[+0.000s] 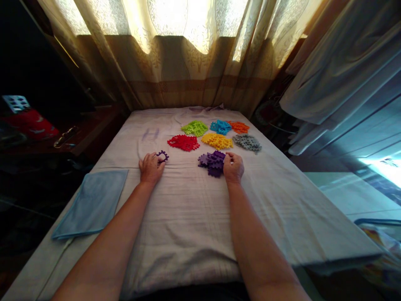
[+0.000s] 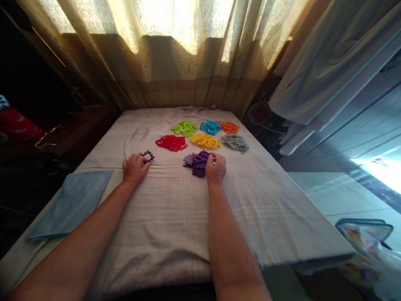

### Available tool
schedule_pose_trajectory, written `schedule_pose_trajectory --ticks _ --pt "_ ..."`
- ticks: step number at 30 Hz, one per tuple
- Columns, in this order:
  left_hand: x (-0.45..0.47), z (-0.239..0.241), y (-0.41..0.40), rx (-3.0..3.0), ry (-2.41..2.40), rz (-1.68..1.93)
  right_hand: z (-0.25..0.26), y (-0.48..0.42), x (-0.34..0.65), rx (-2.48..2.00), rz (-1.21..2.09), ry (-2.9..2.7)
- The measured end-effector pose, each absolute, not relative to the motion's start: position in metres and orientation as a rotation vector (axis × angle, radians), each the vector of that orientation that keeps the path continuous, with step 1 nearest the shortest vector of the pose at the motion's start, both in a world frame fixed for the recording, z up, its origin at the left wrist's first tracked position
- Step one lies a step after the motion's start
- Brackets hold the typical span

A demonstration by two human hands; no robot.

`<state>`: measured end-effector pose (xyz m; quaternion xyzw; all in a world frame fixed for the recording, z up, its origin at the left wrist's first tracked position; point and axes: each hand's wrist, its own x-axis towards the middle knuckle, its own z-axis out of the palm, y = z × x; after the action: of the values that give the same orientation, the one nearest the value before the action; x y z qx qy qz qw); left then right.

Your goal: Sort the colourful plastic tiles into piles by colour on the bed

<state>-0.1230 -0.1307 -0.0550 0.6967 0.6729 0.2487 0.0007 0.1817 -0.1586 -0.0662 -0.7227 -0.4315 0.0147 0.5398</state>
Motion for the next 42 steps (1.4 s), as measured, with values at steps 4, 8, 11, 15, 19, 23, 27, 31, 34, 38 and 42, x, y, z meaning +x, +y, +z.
schedule_pose_trajectory --ticks 4,8,11,15,19,23,27,31,34,38,42 --pt "-0.121 -0.057 -0.138 2.307 1.982 0.964 -0.075 -0.154 0.185 -1.710 0.087 -0.943" --pt "-0.096 -0.053 -0.149 2.367 1.851 0.994 -0.079 -0.151 0.187 -1.673 0.097 -0.885" --pt "-0.064 -0.046 -0.155 2.439 1.672 0.951 -0.078 -0.152 0.186 -1.672 0.082 -0.879" --pt "-0.022 -0.037 -0.158 2.501 1.495 0.892 -0.075 -0.155 0.184 -1.676 0.084 -0.884" --pt "0.003 -0.034 -0.156 2.533 1.436 0.831 -0.073 -0.154 0.184 -1.677 0.148 -0.884" --pt "0.017 -0.033 -0.152 2.566 1.397 0.780 -0.073 -0.152 0.184 -1.677 0.179 -0.885" --pt "0.029 -0.033 -0.152 2.587 1.359 0.785 -0.075 -0.150 0.183 -1.669 0.157 -0.882" --pt "0.017 -0.040 -0.154 2.596 1.397 0.800 -0.076 -0.149 0.185 -1.652 0.129 -0.874" --pt "-0.020 -0.049 -0.155 2.550 1.537 0.813 -0.078 -0.148 0.189 -1.637 0.104 -0.860" --pt "-0.091 -0.061 -0.157 2.391 1.787 0.850 -0.081 -0.145 0.195 -1.646 0.045 -0.837" --pt "-0.150 -0.065 -0.161 2.182 1.938 0.933 -0.083 -0.145 0.196 -1.652 0.033 -0.839"
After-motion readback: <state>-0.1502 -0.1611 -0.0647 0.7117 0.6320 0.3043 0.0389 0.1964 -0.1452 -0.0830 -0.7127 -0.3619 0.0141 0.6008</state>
